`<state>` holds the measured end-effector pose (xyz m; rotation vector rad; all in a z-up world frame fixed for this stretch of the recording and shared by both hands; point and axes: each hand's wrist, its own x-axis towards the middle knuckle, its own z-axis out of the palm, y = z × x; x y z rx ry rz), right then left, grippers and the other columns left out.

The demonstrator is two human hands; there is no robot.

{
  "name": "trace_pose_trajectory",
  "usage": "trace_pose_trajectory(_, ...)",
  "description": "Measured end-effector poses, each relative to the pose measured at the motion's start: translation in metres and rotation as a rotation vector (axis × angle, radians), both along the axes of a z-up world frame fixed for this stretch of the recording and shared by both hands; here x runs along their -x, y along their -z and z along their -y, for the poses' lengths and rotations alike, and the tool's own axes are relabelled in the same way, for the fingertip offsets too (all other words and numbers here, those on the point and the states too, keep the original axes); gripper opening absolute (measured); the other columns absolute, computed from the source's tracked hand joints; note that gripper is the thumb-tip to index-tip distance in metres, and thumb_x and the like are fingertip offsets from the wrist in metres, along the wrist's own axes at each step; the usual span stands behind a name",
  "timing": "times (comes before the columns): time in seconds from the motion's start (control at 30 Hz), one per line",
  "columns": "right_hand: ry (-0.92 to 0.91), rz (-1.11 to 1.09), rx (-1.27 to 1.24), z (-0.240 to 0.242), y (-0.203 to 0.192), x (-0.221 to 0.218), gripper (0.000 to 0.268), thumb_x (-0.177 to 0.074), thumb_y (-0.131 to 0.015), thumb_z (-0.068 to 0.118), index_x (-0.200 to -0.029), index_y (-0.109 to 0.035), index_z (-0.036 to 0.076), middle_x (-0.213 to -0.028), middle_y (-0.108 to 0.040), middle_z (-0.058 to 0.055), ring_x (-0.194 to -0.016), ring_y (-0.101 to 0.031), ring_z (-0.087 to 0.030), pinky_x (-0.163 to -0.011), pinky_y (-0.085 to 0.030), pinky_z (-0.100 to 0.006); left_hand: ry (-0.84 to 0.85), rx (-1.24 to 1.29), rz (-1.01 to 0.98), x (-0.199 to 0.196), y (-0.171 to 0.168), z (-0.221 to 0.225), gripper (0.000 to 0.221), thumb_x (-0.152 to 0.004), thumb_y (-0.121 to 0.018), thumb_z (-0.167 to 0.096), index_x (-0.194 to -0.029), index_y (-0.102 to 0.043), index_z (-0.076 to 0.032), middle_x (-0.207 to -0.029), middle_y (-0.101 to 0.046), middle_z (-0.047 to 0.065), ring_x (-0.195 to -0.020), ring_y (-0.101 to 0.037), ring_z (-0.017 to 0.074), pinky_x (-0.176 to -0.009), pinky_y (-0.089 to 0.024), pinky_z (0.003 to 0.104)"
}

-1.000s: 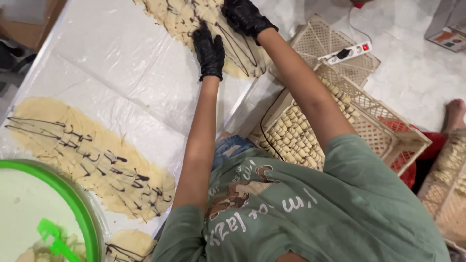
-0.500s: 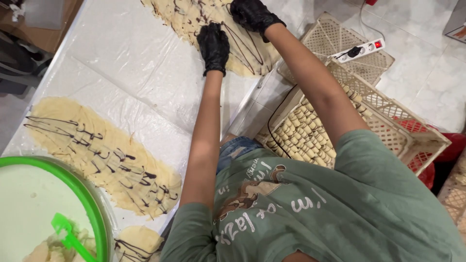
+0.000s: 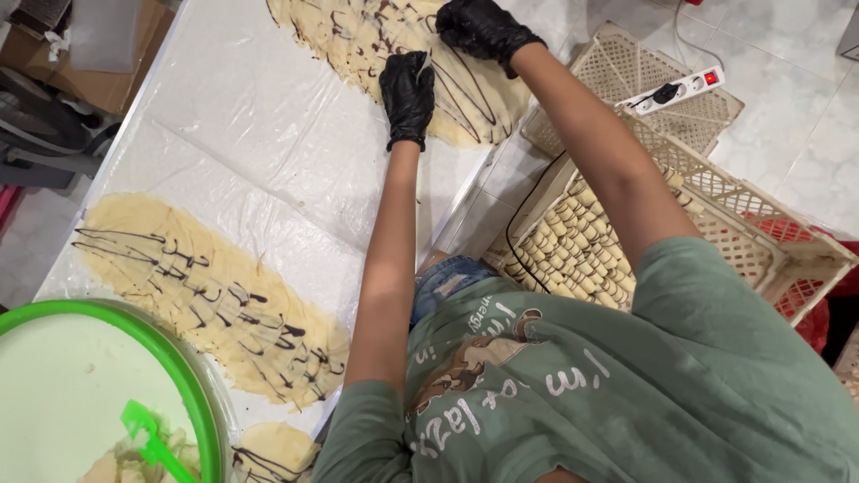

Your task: Rolling thin dough sheets with filling and chocolate drizzle to prepare pastries

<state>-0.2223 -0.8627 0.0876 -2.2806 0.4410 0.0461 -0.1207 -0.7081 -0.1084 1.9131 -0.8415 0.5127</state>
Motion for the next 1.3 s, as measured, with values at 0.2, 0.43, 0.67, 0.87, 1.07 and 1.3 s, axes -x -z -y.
trace_pose_trajectory(0.2, 0.161, -0.144, -0.606, 0.011, 0.04, -0.016, 0.021, -0.097, -0.067, 0.048, -0.093, -0.057, 0.029, -0.076, -0.057, 0.009, -0.059, -0.052, -0.001, -0.05, -0.035, -0.017, 0.172, 0.181, -0.064, 0.024, -0.006, -0.009, 0.034, -0.103, -0.065, -0.022, -0.133, -0.062, -0.007, -0.128, -0.068, 0.013, -0.12, -0.069, 0.0284, -0.107, -0.058, 0.04)
trace_pose_trajectory(0.43, -0.108, 0.037, -0.023, 0.003, 0.026, 0.011, 0.039, -0.097, -0.052, 0.044, -0.128, -0.063, 0.023, -0.128, -0.063, -0.002, -0.114, -0.056, -0.023, -0.096, -0.039, -0.038, 0.101, -0.007, 0.117, 0.032, -0.018, -0.011, 0.029, -0.097, -0.064, -0.014, -0.124, -0.073, -0.02, -0.094, -0.06, 0.006, -0.088, -0.059, 0.0309, -0.082, -0.049, 0.044)
trace_pose_trajectory(0.67, -0.383, 0.239, 0.445, 0.052, 0.086, 0.051, 0.048, -0.111, -0.043, 0.046, -0.148, -0.058, 0.019, -0.146, -0.062, -0.012, -0.118, -0.063, -0.043, -0.093, -0.049, -0.05, 0.062, -0.44, 0.114, 0.042, 0.07, 0.005, 0.052, -0.114, -0.038, -0.014, -0.165, -0.031, -0.021, -0.173, -0.027, -0.006, -0.163, -0.031, 0.0233, -0.137, -0.012, 0.049)
trace_pose_trajectory(0.87, -0.452, 0.193, 0.683, 0.02, 0.045, 0.125, 0.041, -0.109, -0.051, 0.02, -0.149, -0.058, 0.011, -0.13, -0.071, -0.016, -0.091, -0.074, -0.039, -0.068, -0.064, -0.049, 0.139, -0.686, 0.379, 0.123, 0.023, -0.03, 0.066, -0.1, -0.05, -0.012, -0.163, -0.036, -0.023, -0.171, -0.026, 0.003, -0.157, -0.034, 0.0389, -0.129, -0.028, 0.06)
trace_pose_trajectory(1.07, -0.426, 0.767, 0.802, 0.034, 0.104, 0.203, 0.039, -0.103, -0.064, -0.007, -0.139, -0.072, 0.006, -0.137, -0.074, -0.013, -0.121, -0.074, -0.032, -0.096, -0.065, -0.042, 0.31, -0.436, 0.249, 0.193, 0.021, -0.041, 0.066, -0.107, -0.048, -0.005, -0.166, -0.026, -0.026, -0.173, -0.027, 0.004, -0.161, -0.033, 0.0414, -0.134, -0.026, 0.06)
trace_pose_trajectory(1.3, -0.334, 0.674, 0.687, 0.024, 0.118, 0.276, 0.022, -0.103, -0.075, 0.001, -0.125, -0.078, 0.0, -0.127, -0.075, -0.016, -0.114, -0.069, -0.034, -0.09, -0.061, -0.043, 0.451, -0.374, 0.157, 0.265, 0.038, -0.042, 0.068, -0.112, -0.051, -0.009, -0.169, -0.017, -0.022, -0.175, -0.018, 0.005, -0.163, -0.026, 0.0354, -0.138, -0.024, 0.056)
